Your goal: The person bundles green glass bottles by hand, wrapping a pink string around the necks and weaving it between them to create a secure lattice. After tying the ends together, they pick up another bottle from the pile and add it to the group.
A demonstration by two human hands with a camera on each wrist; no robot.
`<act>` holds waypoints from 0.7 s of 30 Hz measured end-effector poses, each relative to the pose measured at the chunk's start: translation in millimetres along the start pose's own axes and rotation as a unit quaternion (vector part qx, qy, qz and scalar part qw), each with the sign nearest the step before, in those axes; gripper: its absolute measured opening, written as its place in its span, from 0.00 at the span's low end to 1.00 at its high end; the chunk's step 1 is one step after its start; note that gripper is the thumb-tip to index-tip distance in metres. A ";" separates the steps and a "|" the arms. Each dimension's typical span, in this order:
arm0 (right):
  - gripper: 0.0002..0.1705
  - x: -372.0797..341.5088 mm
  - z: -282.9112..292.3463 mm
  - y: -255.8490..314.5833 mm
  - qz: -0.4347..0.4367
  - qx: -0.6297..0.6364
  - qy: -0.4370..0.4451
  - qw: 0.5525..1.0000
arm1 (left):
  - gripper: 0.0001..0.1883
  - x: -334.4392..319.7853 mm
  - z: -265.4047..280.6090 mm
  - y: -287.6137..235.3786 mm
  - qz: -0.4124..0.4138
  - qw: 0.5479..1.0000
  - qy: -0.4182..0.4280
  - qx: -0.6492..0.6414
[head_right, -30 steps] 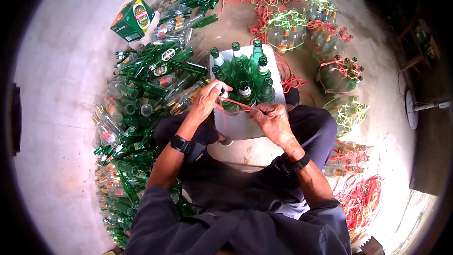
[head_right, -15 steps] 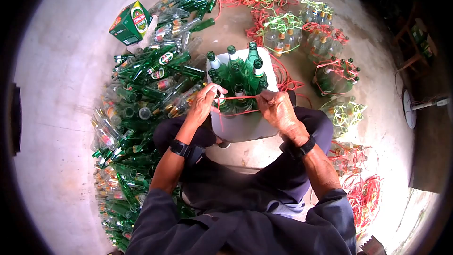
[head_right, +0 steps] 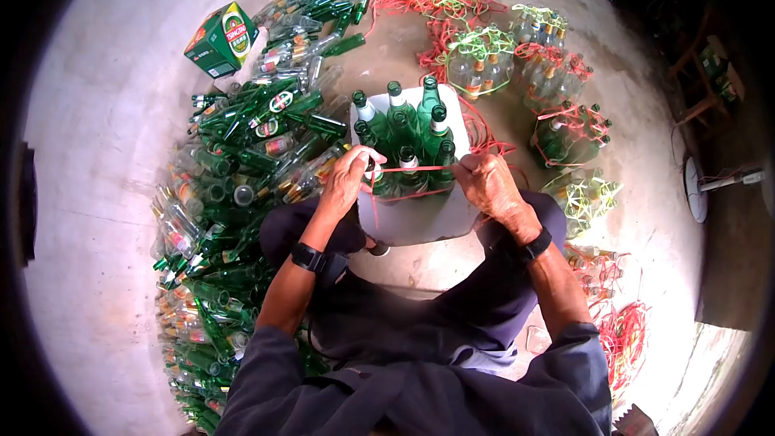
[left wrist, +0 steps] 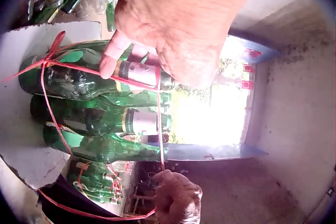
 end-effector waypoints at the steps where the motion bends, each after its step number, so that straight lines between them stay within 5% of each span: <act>1: 0.08 0.2 -6.6 -15.1 -0.029 0.010 0.024 0.999 | 0.22 0.1 -0.3 0.9 -0.001 1.000 0.003 -0.002; 4: 0.07 2.9 -20.9 -63.6 -0.064 -0.011 0.049 0.997 | 0.23 -0.1 -1.2 0.4 -0.004 1.000 0.000 -0.016; 6: 0.09 5.3 -14.5 -62.6 -0.065 0.098 0.076 0.990 | 0.24 0.0 -0.4 5.0 -0.002 1.000 0.003 -0.016; 7: 0.11 0.9 -26.7 -92.0 -0.240 0.240 0.103 0.935 | 0.24 0.6 0.0 7.3 0.000 1.000 0.005 -0.015; 14: 0.14 5.2 -21.9 -109.9 -0.276 0.241 0.084 0.927 | 0.14 -1.3 6.5 5.7 0.021 0.998 -0.051 0.003; 16: 0.13 7.7 -12.9 -102.1 -0.307 0.217 0.107 0.921 | 0.11 -5.4 17.7 -29.8 -0.145 0.951 -0.132 0.237; 17: 0.13 10.5 -12.1 -104.6 -0.307 0.218 0.105 0.920 | 0.09 -10.1 19.6 -28.5 -0.125 0.938 -0.156 0.284; 18: 0.13 11.4 -16.2 -109.8 -0.327 0.236 0.120 0.907 | 0.09 -11.1 16.4 -38.2 -0.125 0.938 -0.155 0.285; 20: 0.13 14.5 -23.2 -120.0 -0.346 0.257 0.134 0.893 | 0.07 -30.0 9.4 -98.3 -0.315 0.852 -0.237 0.344; 21: 0.13 12.3 -30.2 -130.1 -0.382 0.294 0.141 0.865 | 0.08 -30.8 2.4 -114.9 -0.295 0.879 -0.213 0.308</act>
Point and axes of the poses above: each hand's wrist, its own x-axis towards the middle knuckle, its own z-axis out of the back of the hand, y = z × x, the point moved 9 cm from there along x, towards the middle knuckle, and after that the axes turned 8 degrees about -z, right-handed, at the moved point
